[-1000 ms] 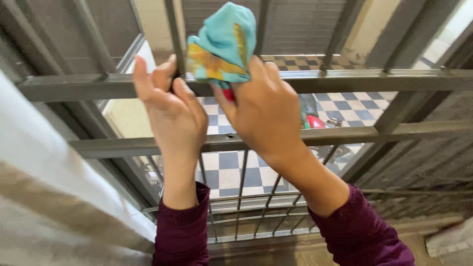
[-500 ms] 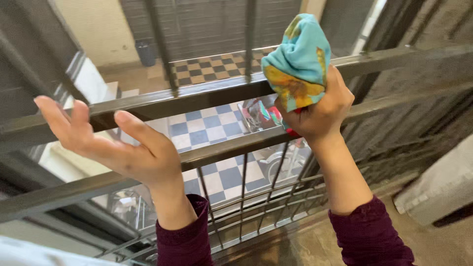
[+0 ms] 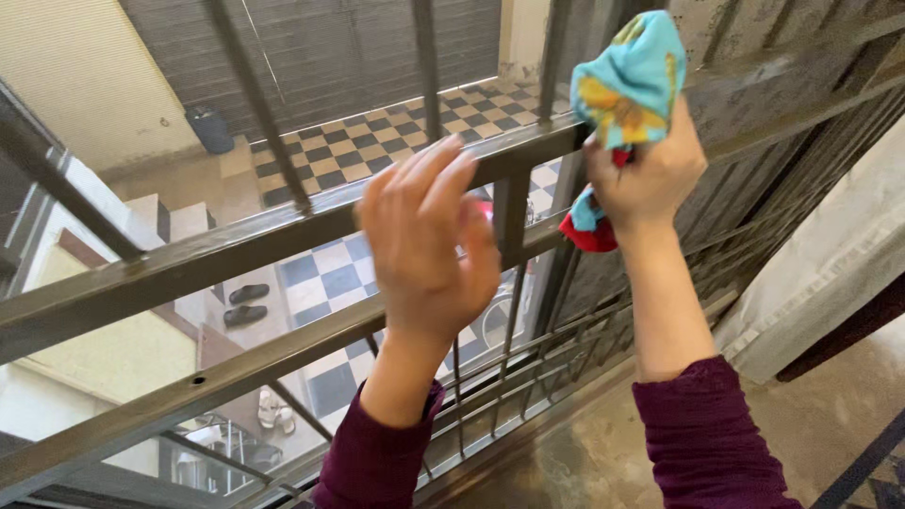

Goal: The person wipes the metal bars of a balcony grill with a patterned cloth, moving from the top down and reaching through the bars to clean the exterior surfaces.

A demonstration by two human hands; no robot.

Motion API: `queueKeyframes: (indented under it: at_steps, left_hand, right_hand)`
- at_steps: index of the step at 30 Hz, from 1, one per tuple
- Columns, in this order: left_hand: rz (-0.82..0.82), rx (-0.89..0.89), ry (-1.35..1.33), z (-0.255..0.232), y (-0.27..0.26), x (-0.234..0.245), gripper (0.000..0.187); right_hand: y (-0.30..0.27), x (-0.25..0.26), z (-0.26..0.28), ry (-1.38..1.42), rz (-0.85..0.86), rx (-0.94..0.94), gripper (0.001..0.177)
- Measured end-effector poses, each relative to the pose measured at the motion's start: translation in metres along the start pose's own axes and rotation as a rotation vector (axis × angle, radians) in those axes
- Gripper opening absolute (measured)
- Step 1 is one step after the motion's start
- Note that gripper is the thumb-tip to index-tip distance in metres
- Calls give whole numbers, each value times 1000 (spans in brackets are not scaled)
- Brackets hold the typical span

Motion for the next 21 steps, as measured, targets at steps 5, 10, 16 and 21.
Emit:
queueKeyframes:
  at_steps: [5,10,16,21]
  left_hand:
    - [-4,34,-22,-7,31,-79,43]
    - [-250,45,-22,-12,71,-137,49]
    - [-83,463,-316,18,70,-177,44]
    - [-95,471,-355,23,67,-181,29]
  right_hand:
    - [29,12,-48,77,-133,-46,30]
    - [86,-62,-107,-33,-35,-40,23]
    - [98,-79,-107,-14,-180,-45,35]
    - [91,-77,-113,348,-15,-359,44]
Point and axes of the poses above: each hand's wrist, its own y-axis towards the middle knuckle, its own x-axis out of the back of the hand, z = x × y, the point moved 7 cm from there along y, towards the middle knuckle, and after that the axes turned 6 degrees about -z, right-handed, at the moved point
